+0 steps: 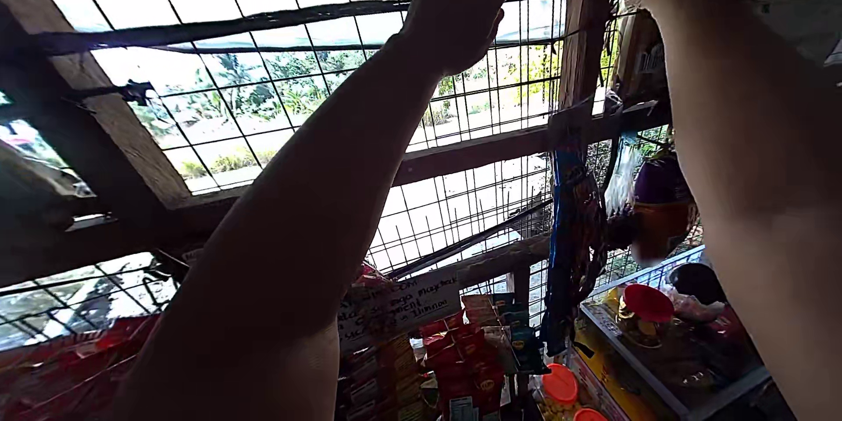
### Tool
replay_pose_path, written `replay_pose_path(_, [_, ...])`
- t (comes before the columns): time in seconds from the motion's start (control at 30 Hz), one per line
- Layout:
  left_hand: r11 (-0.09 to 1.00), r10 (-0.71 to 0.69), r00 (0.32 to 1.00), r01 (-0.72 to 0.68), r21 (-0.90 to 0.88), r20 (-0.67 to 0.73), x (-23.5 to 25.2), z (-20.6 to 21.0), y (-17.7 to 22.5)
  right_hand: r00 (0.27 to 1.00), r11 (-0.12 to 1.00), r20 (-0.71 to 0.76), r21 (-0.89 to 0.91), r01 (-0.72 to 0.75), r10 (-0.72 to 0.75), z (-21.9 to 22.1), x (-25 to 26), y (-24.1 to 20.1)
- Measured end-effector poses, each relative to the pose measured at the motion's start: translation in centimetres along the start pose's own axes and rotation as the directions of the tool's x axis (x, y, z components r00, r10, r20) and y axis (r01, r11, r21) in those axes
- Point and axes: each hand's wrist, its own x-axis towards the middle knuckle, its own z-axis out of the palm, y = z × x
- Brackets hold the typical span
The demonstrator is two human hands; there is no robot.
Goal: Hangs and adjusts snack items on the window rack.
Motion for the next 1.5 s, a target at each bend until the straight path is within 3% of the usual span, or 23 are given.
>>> replay_pose_path(0.2, [0.999,0.042,0.998,-0.041,-0.034,0.041,3.8,2.4,0.7,1.0,1.0,-0.018,0.028,0.005,-0.005,-0.5,-0.6,-0.6])
replay_pose_path(0.4, [0.996,-0.066,0.997,0.068,-0.049,0.051,6.0,4.0,1.9,0.999,0.995,0.046,0.096,-0.01,0.005,0.5,1.1,1.1])
replay_pose_path(0.53, [0.988,0.135,0.991,-0.134,0.074,-0.009,7.2,5.4,2.9,0.998,0.992,0.055,0.119,-0.048,0.041,0.4,1.3,1.3])
replay_pose_path(0.6, [0.988,0.149,0.989,-0.149,0.032,-0.011,8.1,5.8,4.1,0.997,0.99,0.061,0.13,-0.064,0.057,0.4,1.3,1.3])
replay_pose_path(0.77, [0.969,-0.095,0.988,0.065,-0.237,-0.119,11.2,6.2,6.1,0.997,0.978,0.062,0.202,-0.058,0.046,0.5,1.3,1.8])
replay_pose_path(0.87, [0.93,-0.205,0.977,0.175,-0.324,-0.06,12.8,5.9,6.8,0.998,0.978,0.05,0.202,-0.044,0.034,0.6,1.7,2.1])
replay_pose_path(1.13, [0.953,-0.088,0.995,0.099,-0.285,0.049,13.2,6.0,6.7,0.999,0.961,-0.001,0.275,-0.037,0.038,1.5,2.5,3.2])
replay_pose_path(1.33, [0.993,0.083,0.992,-0.073,-0.096,0.098,12.4,6.8,5.8,1.0,0.966,0.02,0.259,-0.016,0.011,0.9,2.2,2.6])
replay_pose_path(1.5, [0.993,0.085,0.99,-0.075,-0.093,0.109,12.3,6.8,5.2,0.995,0.963,0.095,0.268,-0.039,0.014,0.5,1.7,2.3])
